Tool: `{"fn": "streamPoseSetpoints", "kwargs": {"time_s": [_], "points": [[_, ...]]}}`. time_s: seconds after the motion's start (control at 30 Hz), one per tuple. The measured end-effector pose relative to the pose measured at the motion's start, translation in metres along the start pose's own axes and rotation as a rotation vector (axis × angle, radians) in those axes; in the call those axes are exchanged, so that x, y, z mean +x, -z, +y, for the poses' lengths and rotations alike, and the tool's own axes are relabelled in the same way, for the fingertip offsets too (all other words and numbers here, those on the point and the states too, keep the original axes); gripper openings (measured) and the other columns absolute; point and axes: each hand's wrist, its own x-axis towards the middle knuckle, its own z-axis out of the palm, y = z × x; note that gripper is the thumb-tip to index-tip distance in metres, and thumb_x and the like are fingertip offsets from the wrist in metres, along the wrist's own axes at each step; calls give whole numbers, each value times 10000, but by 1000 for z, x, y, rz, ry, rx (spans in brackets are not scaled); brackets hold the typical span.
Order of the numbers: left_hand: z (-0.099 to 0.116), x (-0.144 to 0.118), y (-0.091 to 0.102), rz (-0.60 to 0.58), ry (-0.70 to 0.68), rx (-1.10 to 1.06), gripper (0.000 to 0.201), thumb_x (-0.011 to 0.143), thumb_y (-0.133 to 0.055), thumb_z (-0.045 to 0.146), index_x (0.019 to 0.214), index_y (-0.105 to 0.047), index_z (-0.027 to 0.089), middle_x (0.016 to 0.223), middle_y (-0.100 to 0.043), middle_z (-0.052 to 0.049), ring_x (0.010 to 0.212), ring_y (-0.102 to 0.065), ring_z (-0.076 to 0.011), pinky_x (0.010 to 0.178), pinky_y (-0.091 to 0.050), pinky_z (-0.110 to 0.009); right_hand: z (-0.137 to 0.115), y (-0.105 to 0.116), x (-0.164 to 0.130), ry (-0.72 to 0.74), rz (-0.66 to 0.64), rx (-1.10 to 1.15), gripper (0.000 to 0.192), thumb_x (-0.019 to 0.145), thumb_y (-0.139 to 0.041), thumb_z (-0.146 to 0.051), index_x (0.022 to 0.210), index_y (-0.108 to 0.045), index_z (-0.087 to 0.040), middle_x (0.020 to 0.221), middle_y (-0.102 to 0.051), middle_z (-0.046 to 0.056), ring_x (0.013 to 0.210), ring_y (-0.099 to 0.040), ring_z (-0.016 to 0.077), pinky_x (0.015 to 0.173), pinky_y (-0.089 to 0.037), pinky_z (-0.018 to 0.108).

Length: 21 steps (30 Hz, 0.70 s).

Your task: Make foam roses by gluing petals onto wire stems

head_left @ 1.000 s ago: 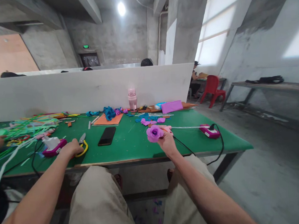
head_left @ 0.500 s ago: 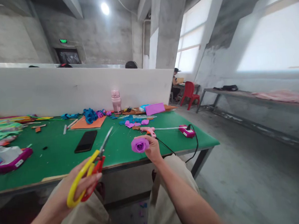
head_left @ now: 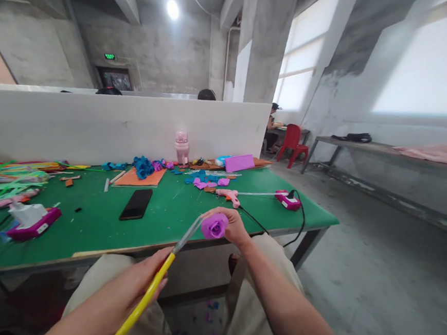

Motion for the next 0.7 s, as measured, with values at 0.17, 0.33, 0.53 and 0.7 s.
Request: {"fn": "streamPoseSetpoints", "kwargs": {"time_s": [0.17,0.33,0.53,0.7], "points": [[6,1,4,-39,8,38,528,847,-406,281,1360,-284,311,1270,-523,-48,1105,-521,-219,908,-436,-316,2,0,-1,12,-49,-14,169,657,-695,-317,775,-688,-196,833,-702,56,807,-644,224,751,-507,330],[15,5,7,-40,1,38,514,847,-392,273,1352,-302,308,1150,-603,-30,1064,-545,-212,896,-435,-311,4,0,-2,33,-34,34,146,648,-708,-268,775,-685,-199,837,-702,53,812,-646,224,753,-506,331],[20,9,7,-37,-13,-8,482,846,-390,296,1326,-342,308,1089,-630,-30,1024,-559,-213,865,-450,-303,-4,0,-1,9,-47,-21,187,662,-690,-319,795,-688,-188,866,-705,71,832,-647,233,782,-505,352],[14,8,6,-44,-9,-11,486,842,-397,301,1324,-341,316,1082,-633,-26,1027,-557,-217,867,-446,-313,-1,0,-1,2,-27,11,193,644,-707,-323,778,-680,-187,863,-704,73,831,-646,233,772,-508,352]]}}
